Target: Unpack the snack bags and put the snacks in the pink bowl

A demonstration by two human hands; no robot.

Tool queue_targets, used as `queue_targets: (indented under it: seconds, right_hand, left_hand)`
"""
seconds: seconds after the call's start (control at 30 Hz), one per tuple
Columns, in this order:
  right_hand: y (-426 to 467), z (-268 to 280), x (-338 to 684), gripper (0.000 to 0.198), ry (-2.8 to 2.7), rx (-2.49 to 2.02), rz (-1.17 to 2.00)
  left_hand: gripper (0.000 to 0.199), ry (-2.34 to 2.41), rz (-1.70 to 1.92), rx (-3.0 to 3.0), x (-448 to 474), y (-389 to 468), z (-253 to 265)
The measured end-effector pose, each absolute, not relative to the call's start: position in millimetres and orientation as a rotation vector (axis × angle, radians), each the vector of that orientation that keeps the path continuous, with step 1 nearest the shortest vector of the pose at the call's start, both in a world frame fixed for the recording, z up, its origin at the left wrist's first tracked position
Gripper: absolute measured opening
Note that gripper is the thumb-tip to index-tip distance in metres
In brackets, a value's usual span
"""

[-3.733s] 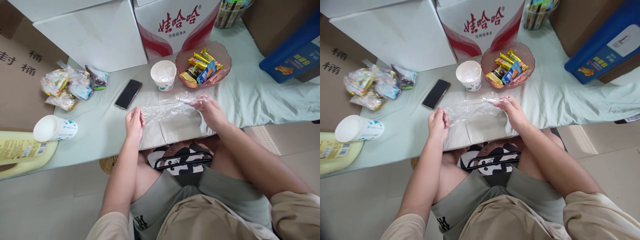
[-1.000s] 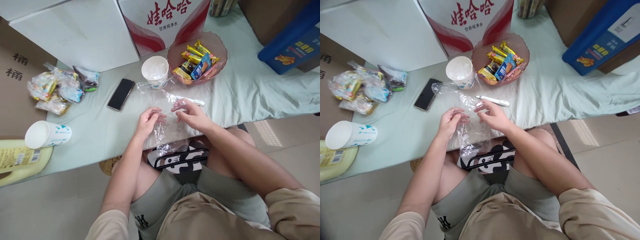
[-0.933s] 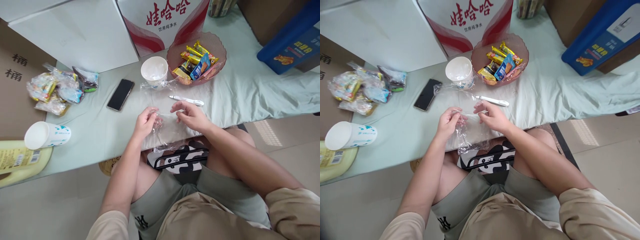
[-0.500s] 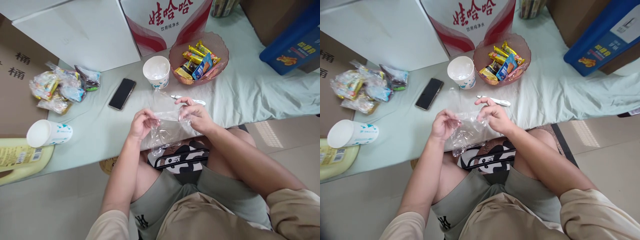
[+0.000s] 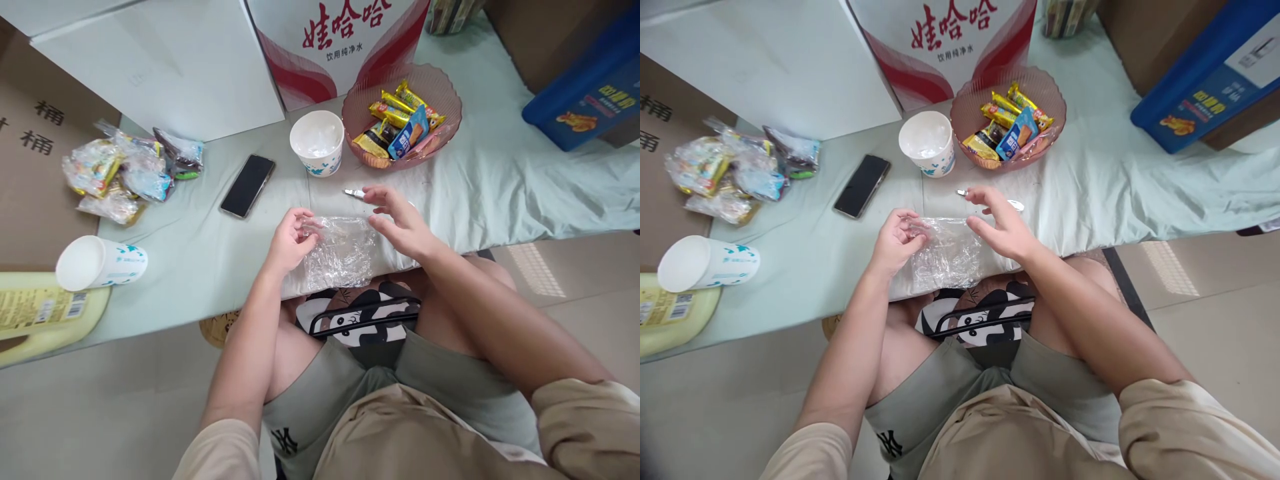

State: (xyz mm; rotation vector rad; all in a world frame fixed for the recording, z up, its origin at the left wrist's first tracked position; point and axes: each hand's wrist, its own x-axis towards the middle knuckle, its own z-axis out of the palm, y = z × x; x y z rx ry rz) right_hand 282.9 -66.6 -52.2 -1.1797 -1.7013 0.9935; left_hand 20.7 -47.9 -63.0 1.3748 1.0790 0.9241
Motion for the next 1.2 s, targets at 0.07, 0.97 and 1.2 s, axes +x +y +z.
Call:
queue_targets:
  seconds: [0.07, 0.97, 1.2]
  right_hand:
    - [-66.7, -51.3, 279.5, 0.064, -1.659, -1.162, 1.115]
    - [-71.3, -48.3, 257.7, 0.034, -1.316, -0.991, 1.577]
    - [-68.6, -40.9, 260.7, 0.039, -1.048, -0.84, 1.813]
  left_hand:
    - [0.048, 1.021, 0.938, 1.38, 21.1, -49.0, -61.7]
    - [0.043, 1.06, 0.759, 1.075, 12.3, -53.2, -46.8]
    - [0.025, 0.905, 0.878, 1.002, 9.7, -48.1, -33.5]
